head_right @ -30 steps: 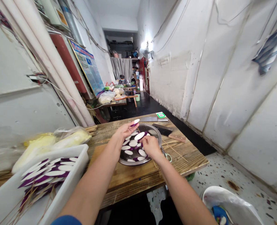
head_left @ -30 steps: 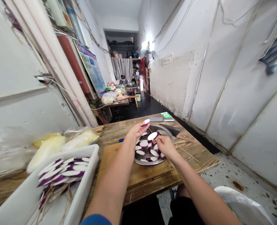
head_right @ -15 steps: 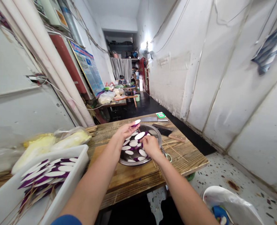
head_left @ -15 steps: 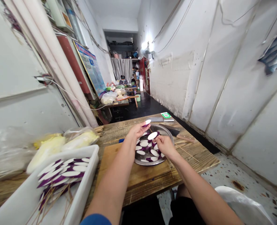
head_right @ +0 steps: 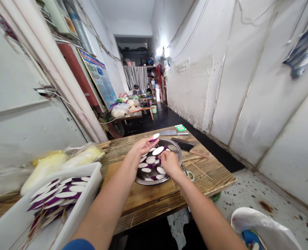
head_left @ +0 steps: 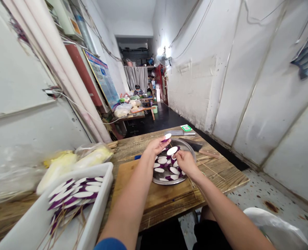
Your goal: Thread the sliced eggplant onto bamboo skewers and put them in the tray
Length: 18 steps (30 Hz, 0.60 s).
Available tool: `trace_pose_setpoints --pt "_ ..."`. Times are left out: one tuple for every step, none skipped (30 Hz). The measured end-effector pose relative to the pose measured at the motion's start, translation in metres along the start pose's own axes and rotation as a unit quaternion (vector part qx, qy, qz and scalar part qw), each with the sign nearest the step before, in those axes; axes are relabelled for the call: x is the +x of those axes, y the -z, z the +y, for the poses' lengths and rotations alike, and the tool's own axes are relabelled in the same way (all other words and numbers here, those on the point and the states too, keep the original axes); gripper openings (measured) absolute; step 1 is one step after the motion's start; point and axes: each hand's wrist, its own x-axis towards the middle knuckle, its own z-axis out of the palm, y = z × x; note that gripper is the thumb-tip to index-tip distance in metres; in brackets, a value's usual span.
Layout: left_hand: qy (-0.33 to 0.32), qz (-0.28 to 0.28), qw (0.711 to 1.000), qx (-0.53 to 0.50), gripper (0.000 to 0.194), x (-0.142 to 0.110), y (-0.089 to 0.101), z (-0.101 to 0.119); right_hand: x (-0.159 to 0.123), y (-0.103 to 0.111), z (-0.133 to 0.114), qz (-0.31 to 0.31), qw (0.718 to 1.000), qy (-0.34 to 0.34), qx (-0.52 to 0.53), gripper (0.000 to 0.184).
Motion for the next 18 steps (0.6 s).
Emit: trace_pose_setpoints --pt "-0.001 0.000 1.000 0.003 0.026 0.000 0.000 0.000 0.000 0.000 -0.001 -0.001 1.000 -0.002 -0.003 0.027" --pt "-0.002 -0.001 1.000 0.004 0.026 -0.001 -0.001 -0.001 0.000 0.000 -0.001 -0.001 1.000 -0.003 -0.006 0.027" --pt "-0.004 -0.005 1.000 0.006 0.026 -0.001 -0.001 -0.001 -0.001 0.000 -0.002 -0.001 1.000 -0.002 -0.009 0.027" --pt "-0.003 -0.008 1.000 0.009 0.026 -0.001 -0.001 -0.001 -0.001 0.001 -0.002 -0.001 1.000 0.000 -0.011 0.027" --pt "0.000 -0.010 1.000 0.012 0.027 -0.002 -0.002 -0.001 -0.001 0.001 -0.003 0.000 1.000 0.001 -0.014 0.028" --pt "0.007 -0.011 1.000 0.016 0.027 -0.002 -0.003 -0.002 -0.001 0.001 -0.003 0.002 1.000 0.000 -0.015 0.028" --pt "0.014 -0.012 1.000 0.021 0.027 -0.002 -0.003 -0.002 -0.002 0.000 -0.004 0.004 1.000 -0.002 -0.017 0.028" --pt "0.020 -0.011 0.999 0.026 0.027 -0.003 -0.004 -0.003 -0.002 0.000 -0.004 0.006 1.000 -0.005 -0.018 0.028" --pt "0.024 -0.010 0.999 0.032 0.027 -0.004 -0.004 -0.003 -0.001 0.000 -0.005 0.009 1.000 -0.009 -0.021 0.028" --pt "0.025 -0.011 0.999 0.040 0.026 -0.004 -0.005 -0.004 -0.001 0.000 -0.005 0.012 1.000 -0.011 -0.024 0.028" --pt "0.025 -0.014 0.998 0.049 0.024 -0.005 -0.005 -0.005 -0.001 0.000 -0.005 0.014 0.999 -0.013 -0.027 0.028" --pt "0.024 -0.018 0.998 0.062 0.023 -0.005 -0.006 -0.006 0.000 0.000 -0.005 0.017 0.999 -0.015 -0.031 0.028" --pt "0.021 -0.023 0.997 0.077 0.020 -0.005 -0.006 -0.008 0.000 0.000 -0.005 0.019 0.999 -0.019 -0.034 0.028" --pt "0.017 -0.028 0.995 0.094 0.018 -0.006 -0.007 -0.010 0.000 -0.001 -0.005 0.022 0.999 -0.023 -0.037 0.028" --pt "0.013 -0.032 0.993 0.112 0.016 -0.006 -0.007 -0.011 0.001 -0.001 -0.005 0.025 0.999 -0.027 -0.040 0.028" --pt "0.009 -0.038 0.991 0.131 0.015 -0.007 -0.008 -0.013 0.001 -0.001 -0.004 0.030 0.998 -0.030 -0.042 0.028" --pt "0.008 -0.044 0.988 0.149 0.014 -0.008 -0.009 -0.015 0.001 -0.002 -0.004 0.038 0.998 -0.030 -0.043 0.028" --pt "0.007 -0.049 0.985 0.165 0.013 -0.009 -0.010 -0.016 0.001 -0.002 -0.003 0.046 0.998 -0.029 -0.044 0.028"
